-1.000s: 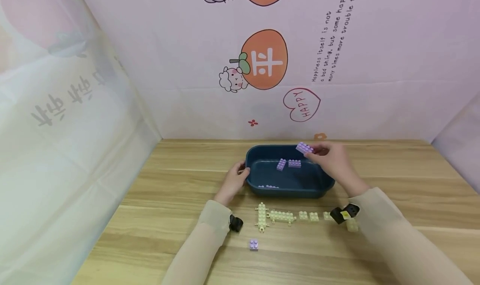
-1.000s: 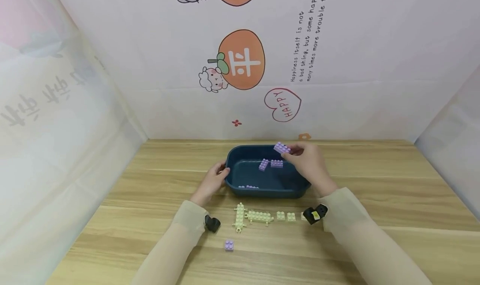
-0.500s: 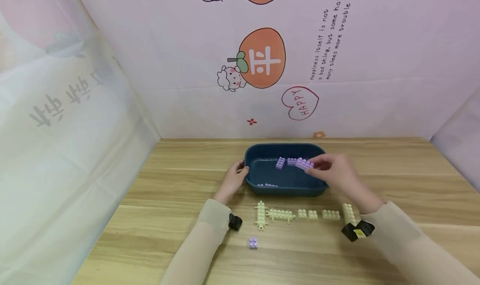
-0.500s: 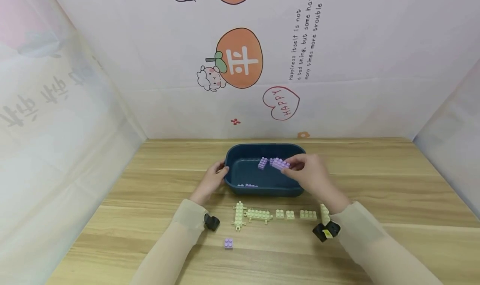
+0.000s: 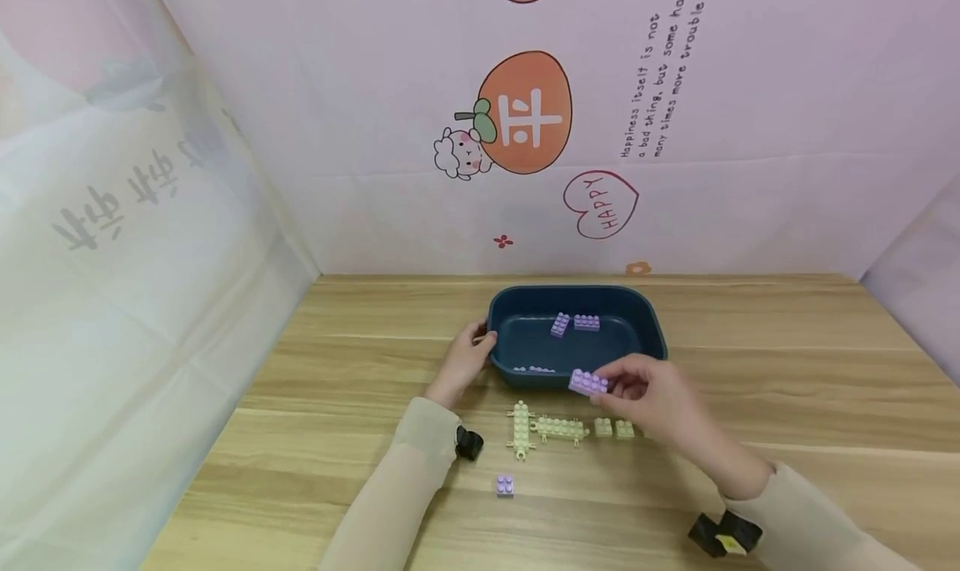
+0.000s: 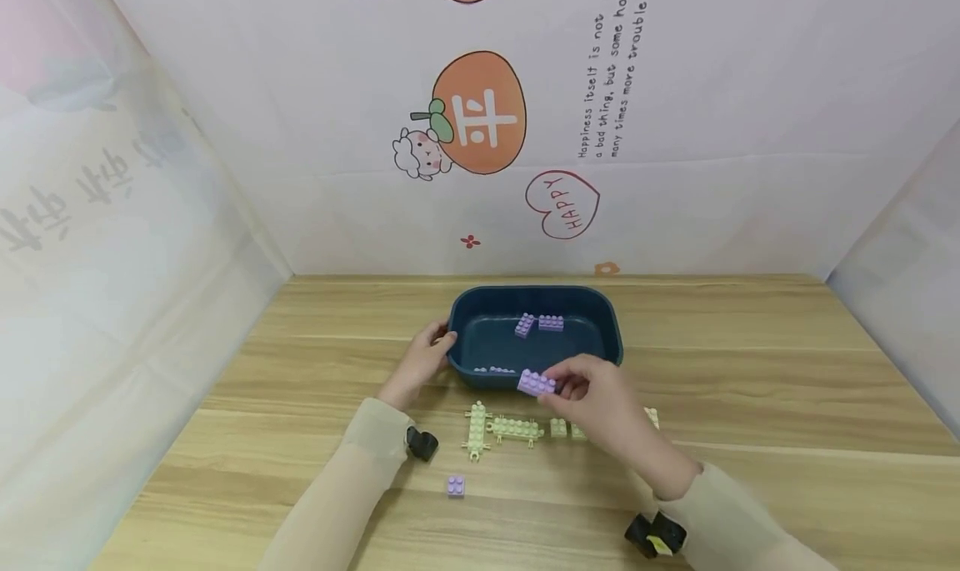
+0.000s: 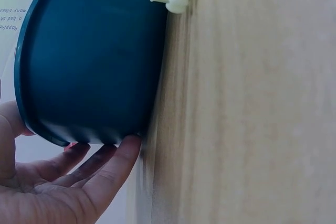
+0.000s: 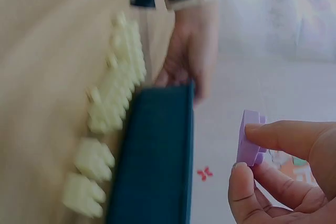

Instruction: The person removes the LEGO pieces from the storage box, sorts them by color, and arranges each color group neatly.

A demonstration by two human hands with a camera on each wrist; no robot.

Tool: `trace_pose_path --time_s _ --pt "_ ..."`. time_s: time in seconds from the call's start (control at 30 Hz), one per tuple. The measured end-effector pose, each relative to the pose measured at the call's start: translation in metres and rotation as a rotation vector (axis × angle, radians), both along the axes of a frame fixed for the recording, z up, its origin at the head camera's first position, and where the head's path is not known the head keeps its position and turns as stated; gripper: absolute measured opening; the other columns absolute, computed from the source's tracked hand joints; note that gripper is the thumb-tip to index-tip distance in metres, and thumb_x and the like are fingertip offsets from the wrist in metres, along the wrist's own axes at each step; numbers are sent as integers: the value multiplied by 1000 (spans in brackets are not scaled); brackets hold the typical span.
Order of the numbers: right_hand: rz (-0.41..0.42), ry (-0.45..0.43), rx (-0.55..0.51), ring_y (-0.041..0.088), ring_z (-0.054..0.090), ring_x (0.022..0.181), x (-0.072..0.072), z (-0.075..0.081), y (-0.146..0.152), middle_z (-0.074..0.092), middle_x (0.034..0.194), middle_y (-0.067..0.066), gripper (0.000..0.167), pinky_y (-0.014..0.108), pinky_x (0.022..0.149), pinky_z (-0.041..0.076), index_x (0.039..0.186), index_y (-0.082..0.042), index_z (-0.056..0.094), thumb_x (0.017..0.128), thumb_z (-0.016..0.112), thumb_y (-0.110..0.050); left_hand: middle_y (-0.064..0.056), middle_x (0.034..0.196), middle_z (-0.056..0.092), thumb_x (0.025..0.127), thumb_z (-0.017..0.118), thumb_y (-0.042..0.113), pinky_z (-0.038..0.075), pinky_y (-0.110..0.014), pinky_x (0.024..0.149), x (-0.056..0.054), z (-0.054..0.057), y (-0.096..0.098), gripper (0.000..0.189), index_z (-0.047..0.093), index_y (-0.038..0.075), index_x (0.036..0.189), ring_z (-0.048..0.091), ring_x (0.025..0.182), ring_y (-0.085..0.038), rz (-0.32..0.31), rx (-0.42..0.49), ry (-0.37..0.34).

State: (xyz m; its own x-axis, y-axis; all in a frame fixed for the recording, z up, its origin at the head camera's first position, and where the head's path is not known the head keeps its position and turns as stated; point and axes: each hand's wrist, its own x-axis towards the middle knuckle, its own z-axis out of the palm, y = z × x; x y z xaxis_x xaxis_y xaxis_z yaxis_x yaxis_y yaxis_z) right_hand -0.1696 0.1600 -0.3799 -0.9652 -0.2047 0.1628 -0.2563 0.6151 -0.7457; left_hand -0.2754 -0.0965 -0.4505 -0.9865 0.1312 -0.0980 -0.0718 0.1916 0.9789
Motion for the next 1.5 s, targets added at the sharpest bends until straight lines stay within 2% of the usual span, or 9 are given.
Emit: trace_pose_path --time_s 0.23,0.37,0.47,0.67,0.83,0.9,1.07,1.1,1.5 --pt "111 -16 -25 0 51 67 25 -22 -18 62 79 -3 18 19 57 49 91 -8 72 75 81 -9 -18 142 48 103 45 17 54 -38 93 -2 -1 -3 44 41 3 144 52 125 -32 -10 5 -3" --pt "184 -117 -22 1 50 66 36 -33 -24 60 78 -3 18 20 55 47 92 -8 71 76 80 -12 -18 142 47 104 44 18 53 -39 93 -2 -2 -3 44 40 3 145 52 126 -32 -14 -7 7" --pt "202 -207 -9 2 49 63 40 -41 -27 58 74 -4 18 20 54 45 90 -10 71 76 80 -16 -18 144 46 104 43 18 52 -41 95 -2 -1 -2 45 39 3 146 50 127 -32 -22 -10 5" --pt "262 -264 -10 3 47 61 43 -54 -28 56 73 -4 18 21 51 42 85 -12 69 74 82 -19 -16 145 46 104 44 20 50 -43 99 -2 1 0 44 40 5 146 48 130 -31 -27 -18 -5" --pt "301 -268 1 2 46 61 43 -62 -30 57 74 -4 20 21 52 42 83 -14 69 73 84 -22 -17 144 46 104 44 19 50 -43 98 -2 0 -1 44 40 4 145 48 130 -32 -31 -17 6" --pt "306 -255 13 2 46 62 43 -64 -30 57 74 -5 20 20 52 42 82 -15 69 72 85 -22 -20 145 44 104 43 18 50 -43 99 0 3 -2 45 38 2 145 47 131 -34 -40 -16 6" --pt "301 -221 38 2 46 62 40 -68 -33 57 74 -5 20 20 53 42 80 -16 68 70 86 -19 -19 145 44 104 44 18 49 -43 100 0 3 -2 45 39 2 146 47 132 -34 -38 -10 3" --pt "298 -216 44 2 46 62 40 -68 -34 56 74 -6 20 20 53 42 80 -16 68 70 86 -19 -18 145 45 104 44 19 49 -43 100 -2 -1 -2 44 39 3 145 47 131 -33 -33 -9 5" --pt "279 -134 112 2 43 65 37 -69 -41 52 72 -8 23 19 56 40 80 -18 66 68 85 -12 -18 142 48 104 44 18 51 -40 98 -2 1 0 43 42 3 144 51 127 -31 -12 -32 11"
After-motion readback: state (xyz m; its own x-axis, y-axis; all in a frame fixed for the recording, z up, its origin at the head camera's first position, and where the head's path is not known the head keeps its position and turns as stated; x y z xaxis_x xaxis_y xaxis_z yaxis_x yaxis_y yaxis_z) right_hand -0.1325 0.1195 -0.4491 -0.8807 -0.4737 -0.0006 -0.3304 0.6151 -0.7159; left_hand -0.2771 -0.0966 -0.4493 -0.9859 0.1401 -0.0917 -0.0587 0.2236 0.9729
